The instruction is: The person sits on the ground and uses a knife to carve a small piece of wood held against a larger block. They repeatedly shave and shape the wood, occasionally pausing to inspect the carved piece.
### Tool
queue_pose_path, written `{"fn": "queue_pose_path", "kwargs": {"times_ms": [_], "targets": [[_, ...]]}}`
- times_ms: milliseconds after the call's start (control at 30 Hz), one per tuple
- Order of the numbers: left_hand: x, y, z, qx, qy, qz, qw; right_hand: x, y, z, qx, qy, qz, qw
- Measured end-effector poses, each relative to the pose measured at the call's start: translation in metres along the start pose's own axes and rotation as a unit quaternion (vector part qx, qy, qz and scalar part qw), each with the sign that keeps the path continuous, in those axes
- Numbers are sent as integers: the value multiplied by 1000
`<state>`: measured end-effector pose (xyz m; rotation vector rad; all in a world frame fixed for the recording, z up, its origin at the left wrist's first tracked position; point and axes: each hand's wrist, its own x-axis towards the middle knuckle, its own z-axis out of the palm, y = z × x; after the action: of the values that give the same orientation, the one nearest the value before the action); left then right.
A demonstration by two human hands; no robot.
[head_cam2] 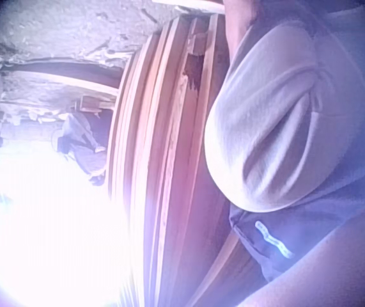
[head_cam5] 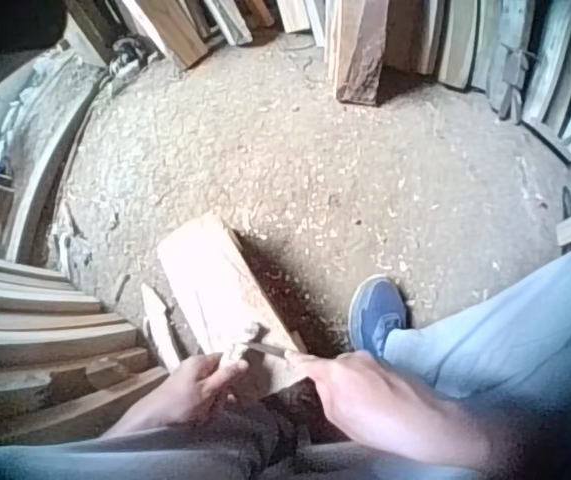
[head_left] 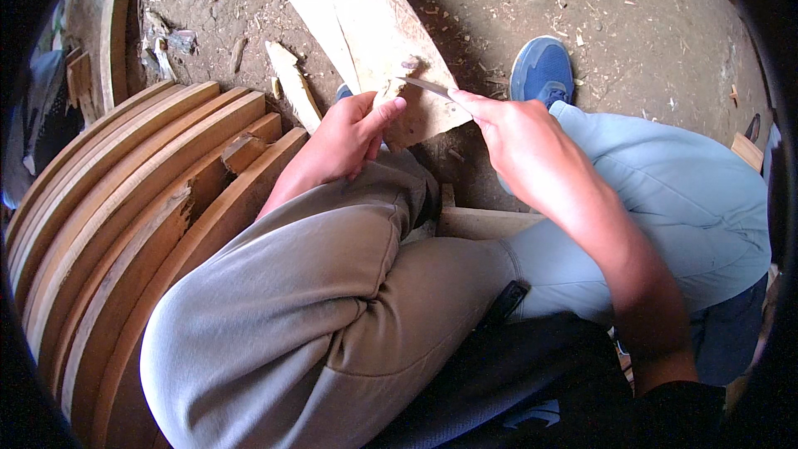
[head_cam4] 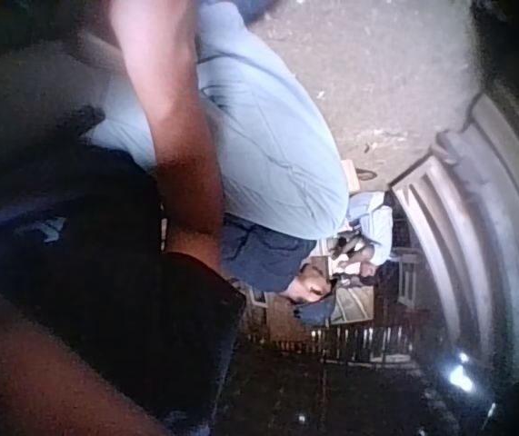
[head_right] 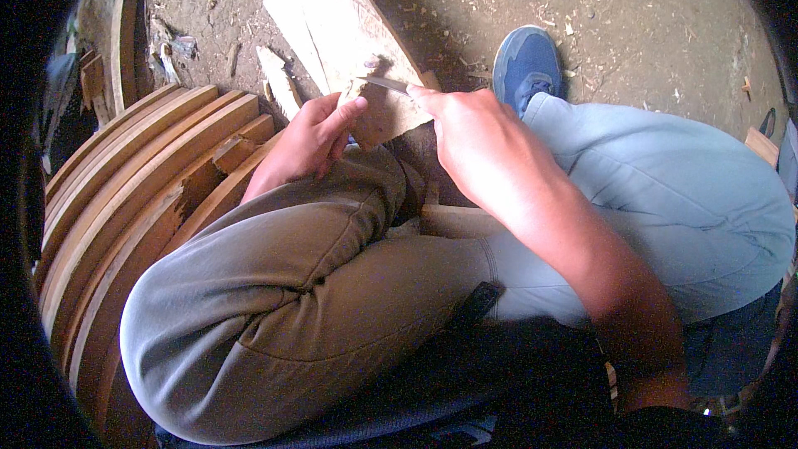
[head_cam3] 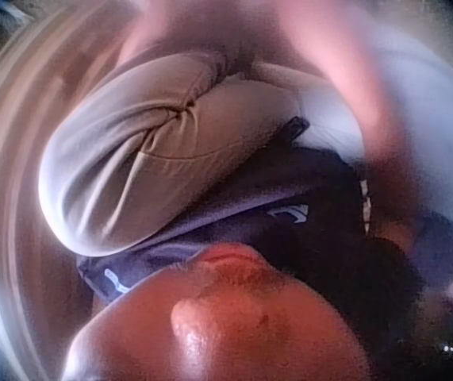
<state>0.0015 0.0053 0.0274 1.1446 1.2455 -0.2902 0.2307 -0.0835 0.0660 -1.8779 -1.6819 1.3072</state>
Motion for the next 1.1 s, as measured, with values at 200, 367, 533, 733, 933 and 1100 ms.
{"fn": "queue_pose_path", "kwargs": {"times_ms": [200,367,533,733,933,1100], "targets": [[3,2,-1,13,-6,3,1000,-1,5,2,0,-5,17,1000],[3,2,-1,18,-6,2,1000,-2,1,0,7,-11,20,1000],[-2,1,0,10,-11,25,1000,-1,-4,-4,-14,-27,44,999],[-4,1,0,-23,-28,10,999,0,-2,1,-33,-32,70,996],[3,-7,1,-27,-25,19,999,-3,-3,6,-32,-12,51,998],[15,-21,-2,-21,-30,46,998,-2,-10,8,-38,6,34,999]]}}
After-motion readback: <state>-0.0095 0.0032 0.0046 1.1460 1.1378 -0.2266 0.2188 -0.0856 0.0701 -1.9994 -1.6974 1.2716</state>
